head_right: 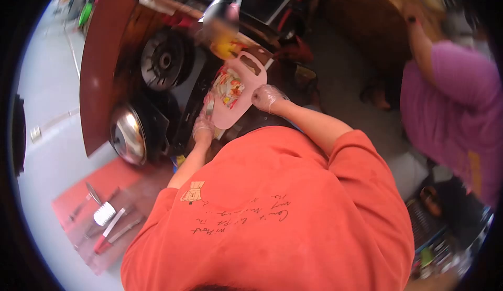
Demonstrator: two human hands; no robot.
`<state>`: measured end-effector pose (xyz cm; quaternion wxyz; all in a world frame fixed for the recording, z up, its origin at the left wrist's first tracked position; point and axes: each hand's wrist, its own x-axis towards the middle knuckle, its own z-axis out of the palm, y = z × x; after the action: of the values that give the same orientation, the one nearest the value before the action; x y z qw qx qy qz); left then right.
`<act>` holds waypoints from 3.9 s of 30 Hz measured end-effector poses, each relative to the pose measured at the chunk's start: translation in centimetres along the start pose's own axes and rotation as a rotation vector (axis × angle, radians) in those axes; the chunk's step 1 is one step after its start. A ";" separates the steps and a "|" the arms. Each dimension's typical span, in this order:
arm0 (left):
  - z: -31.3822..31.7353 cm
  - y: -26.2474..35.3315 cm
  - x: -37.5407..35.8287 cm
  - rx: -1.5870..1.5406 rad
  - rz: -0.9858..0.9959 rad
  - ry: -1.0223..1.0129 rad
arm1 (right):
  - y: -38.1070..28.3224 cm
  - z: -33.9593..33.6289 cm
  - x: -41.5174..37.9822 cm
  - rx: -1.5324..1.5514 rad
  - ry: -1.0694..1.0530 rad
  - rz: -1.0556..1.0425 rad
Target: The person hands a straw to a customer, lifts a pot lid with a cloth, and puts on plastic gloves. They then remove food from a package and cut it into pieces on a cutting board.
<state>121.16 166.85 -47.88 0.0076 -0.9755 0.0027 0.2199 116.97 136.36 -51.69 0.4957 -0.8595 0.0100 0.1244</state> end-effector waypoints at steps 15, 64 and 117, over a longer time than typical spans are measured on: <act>-0.1 1.7 -1.2 -0.166 0.421 0.365 | -0.3 3.5 3.0 0.622 -0.081 0.676; -7.8 7.5 5.5 -1.053 0.111 -0.509 | -2.8 0.8 7.1 1.591 -0.336 0.573; 7.4 2.4 4.6 -1.589 -0.316 0.213 | 2.0 -0.1 5.1 1.460 0.109 0.502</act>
<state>122.10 164.52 -56.57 -0.6558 -0.6942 -0.2909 0.0586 121.62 135.81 -54.53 0.8924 -0.2920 0.3085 0.1523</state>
